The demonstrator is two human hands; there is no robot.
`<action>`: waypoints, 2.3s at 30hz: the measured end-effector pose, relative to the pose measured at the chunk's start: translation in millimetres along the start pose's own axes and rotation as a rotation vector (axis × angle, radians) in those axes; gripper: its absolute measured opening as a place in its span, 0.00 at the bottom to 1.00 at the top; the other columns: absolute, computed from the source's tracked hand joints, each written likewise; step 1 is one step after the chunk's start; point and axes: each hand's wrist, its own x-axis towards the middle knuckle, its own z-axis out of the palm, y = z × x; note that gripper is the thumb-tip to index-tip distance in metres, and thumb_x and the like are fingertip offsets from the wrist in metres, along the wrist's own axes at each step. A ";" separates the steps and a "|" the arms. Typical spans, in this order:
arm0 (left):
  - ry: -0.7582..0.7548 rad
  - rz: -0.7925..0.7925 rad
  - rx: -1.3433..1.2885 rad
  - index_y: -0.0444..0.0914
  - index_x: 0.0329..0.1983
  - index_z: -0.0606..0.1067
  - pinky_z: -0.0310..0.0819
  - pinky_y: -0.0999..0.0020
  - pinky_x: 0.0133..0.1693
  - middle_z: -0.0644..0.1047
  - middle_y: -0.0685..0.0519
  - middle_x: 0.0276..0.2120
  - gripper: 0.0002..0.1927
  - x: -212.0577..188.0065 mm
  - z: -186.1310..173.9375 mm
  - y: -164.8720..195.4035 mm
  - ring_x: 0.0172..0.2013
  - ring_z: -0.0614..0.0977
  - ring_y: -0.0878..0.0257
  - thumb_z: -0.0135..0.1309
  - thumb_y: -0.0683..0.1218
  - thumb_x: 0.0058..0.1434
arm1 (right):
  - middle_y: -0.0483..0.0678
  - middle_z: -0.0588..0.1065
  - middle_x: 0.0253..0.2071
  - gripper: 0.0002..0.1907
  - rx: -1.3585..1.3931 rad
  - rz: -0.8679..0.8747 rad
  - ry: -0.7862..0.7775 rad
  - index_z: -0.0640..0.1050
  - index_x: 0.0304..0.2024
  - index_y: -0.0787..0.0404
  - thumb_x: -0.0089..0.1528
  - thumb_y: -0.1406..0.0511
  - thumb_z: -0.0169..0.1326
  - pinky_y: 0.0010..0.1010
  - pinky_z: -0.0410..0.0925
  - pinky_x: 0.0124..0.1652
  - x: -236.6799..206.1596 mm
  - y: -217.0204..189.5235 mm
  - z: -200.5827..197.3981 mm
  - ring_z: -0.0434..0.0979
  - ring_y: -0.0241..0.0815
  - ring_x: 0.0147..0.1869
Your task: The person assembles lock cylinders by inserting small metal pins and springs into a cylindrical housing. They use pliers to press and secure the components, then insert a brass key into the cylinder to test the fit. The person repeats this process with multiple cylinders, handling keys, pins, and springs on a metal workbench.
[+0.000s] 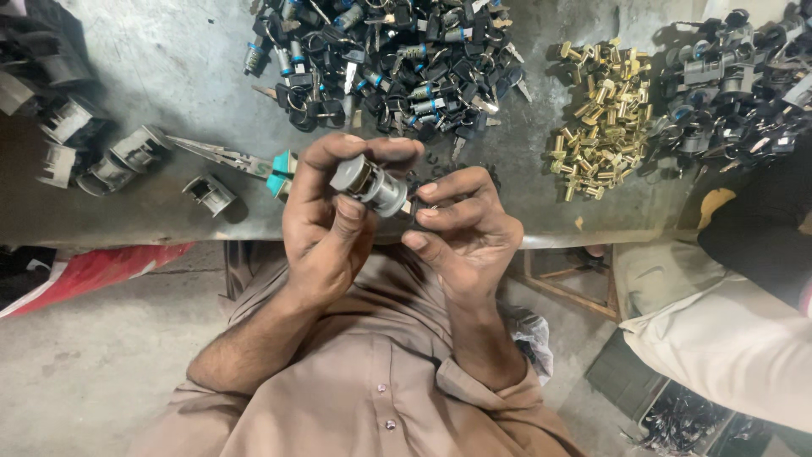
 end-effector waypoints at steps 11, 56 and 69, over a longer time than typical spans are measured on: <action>-0.074 -0.028 0.088 0.38 0.65 0.64 0.70 0.54 0.66 0.75 0.40 0.58 0.19 -1.0 -3.9 1.8 0.65 0.76 0.51 0.52 0.51 0.79 | 0.49 0.76 0.48 0.11 -0.281 -0.199 0.081 0.83 0.36 0.59 0.54 0.70 0.73 0.16 0.69 0.38 -6.1 -3.0 3.2 0.76 0.31 0.44; 0.137 0.223 0.232 0.36 0.47 0.68 0.77 0.69 0.40 0.70 0.45 0.44 0.20 -19.2 -14.3 1.4 0.34 0.74 0.59 0.39 0.58 0.75 | 0.47 0.69 0.48 0.15 -0.219 -0.061 -0.014 0.81 0.36 0.61 0.58 0.58 0.71 0.30 0.66 0.53 -40.5 6.9 64.4 0.67 0.41 0.52; 0.356 0.811 0.722 0.45 0.52 0.62 0.76 0.59 0.36 0.66 0.47 0.39 0.17 8.3 -33.9 -22.9 0.38 0.72 0.54 0.53 0.39 0.65 | 0.45 0.73 0.54 0.13 -0.782 -0.270 -0.462 0.85 0.46 0.47 0.60 0.57 0.70 0.39 0.62 0.61 -23.0 2.7 -11.0 0.69 0.44 0.61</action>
